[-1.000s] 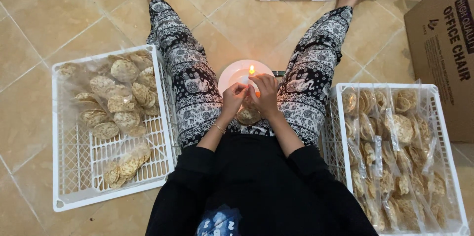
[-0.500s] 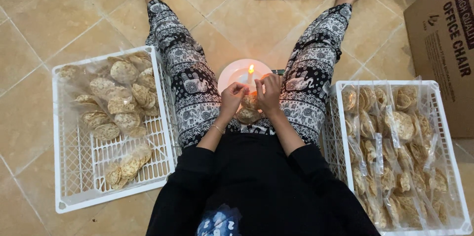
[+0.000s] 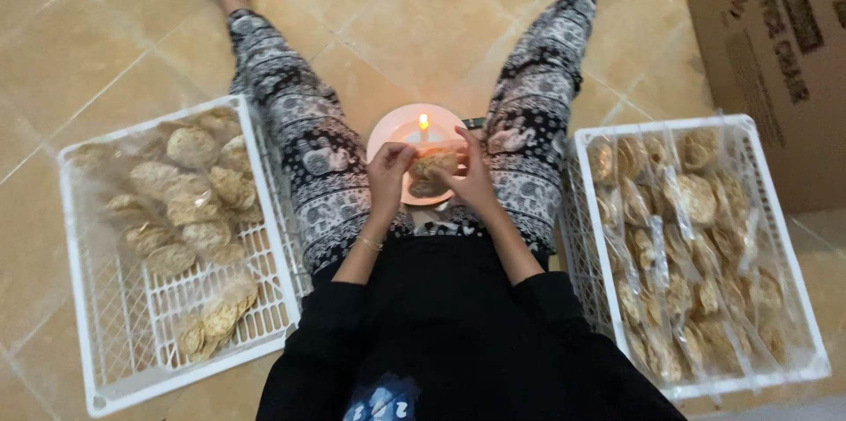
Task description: Sealing plastic bags containing food items using a candle flame and sorting them into crates
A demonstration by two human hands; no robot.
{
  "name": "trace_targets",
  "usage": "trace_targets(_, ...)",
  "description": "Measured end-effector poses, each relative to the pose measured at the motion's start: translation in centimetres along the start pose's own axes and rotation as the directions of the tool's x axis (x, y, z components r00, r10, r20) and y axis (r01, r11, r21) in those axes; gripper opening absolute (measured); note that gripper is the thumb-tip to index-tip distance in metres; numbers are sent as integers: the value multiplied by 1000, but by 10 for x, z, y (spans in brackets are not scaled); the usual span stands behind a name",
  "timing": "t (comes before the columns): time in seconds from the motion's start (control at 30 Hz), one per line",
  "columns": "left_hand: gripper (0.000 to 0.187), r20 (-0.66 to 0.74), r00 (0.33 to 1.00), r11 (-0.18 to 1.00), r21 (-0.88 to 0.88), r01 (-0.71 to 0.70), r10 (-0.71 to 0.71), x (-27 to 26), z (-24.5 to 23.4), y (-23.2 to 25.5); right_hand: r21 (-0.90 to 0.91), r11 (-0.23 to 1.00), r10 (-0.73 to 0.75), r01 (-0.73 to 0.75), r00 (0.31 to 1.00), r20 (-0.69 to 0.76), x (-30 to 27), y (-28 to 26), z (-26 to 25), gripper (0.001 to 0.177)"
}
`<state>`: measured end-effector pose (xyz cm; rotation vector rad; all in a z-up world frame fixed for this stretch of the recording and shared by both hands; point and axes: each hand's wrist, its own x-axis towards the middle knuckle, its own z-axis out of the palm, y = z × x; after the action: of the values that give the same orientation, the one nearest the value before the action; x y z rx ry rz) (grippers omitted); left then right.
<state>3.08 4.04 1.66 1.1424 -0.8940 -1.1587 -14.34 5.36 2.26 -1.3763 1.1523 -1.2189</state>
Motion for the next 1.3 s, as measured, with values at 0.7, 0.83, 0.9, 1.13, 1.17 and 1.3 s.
trace_targets(0.7, 24, 234, 972, 997, 78, -30, 11, -41, 26, 56, -338, 938, -292, 83, 714, -637, -95, -146, -158, 56)
trace_targets(0.83, 20, 168, 985, 995, 94, 17, -32, -25, 2, 25, -508, 861, -410, -20, 562, -718, -122, -191, -209, 45)
trace_targets(0.9, 18, 81, 996, 997, 77, 18, -24, -16, -12, 12, -726, 687, -678, -29, 333, -655, -129, -197, -229, 41)
trace_targets(1.13, 18, -15, 1000, 999, 41, 23, -22, -7, -24, 7, -759, 595, -674, -265, 349, -651, -145, -158, -258, 40)
trace_targets(1.17, 17, -19, 1000, 999, 43, 26, -25, -6, -25, 7, -751, 575, -660, -325, 359, -660, -147, -147, -260, 40)
trace_targets(1.3, 20, -56, 998, 999, 21, 39, -37, -2, -32, 0, -701, 594, -563, -395, 418, -713, -156, -112, -265, 31)
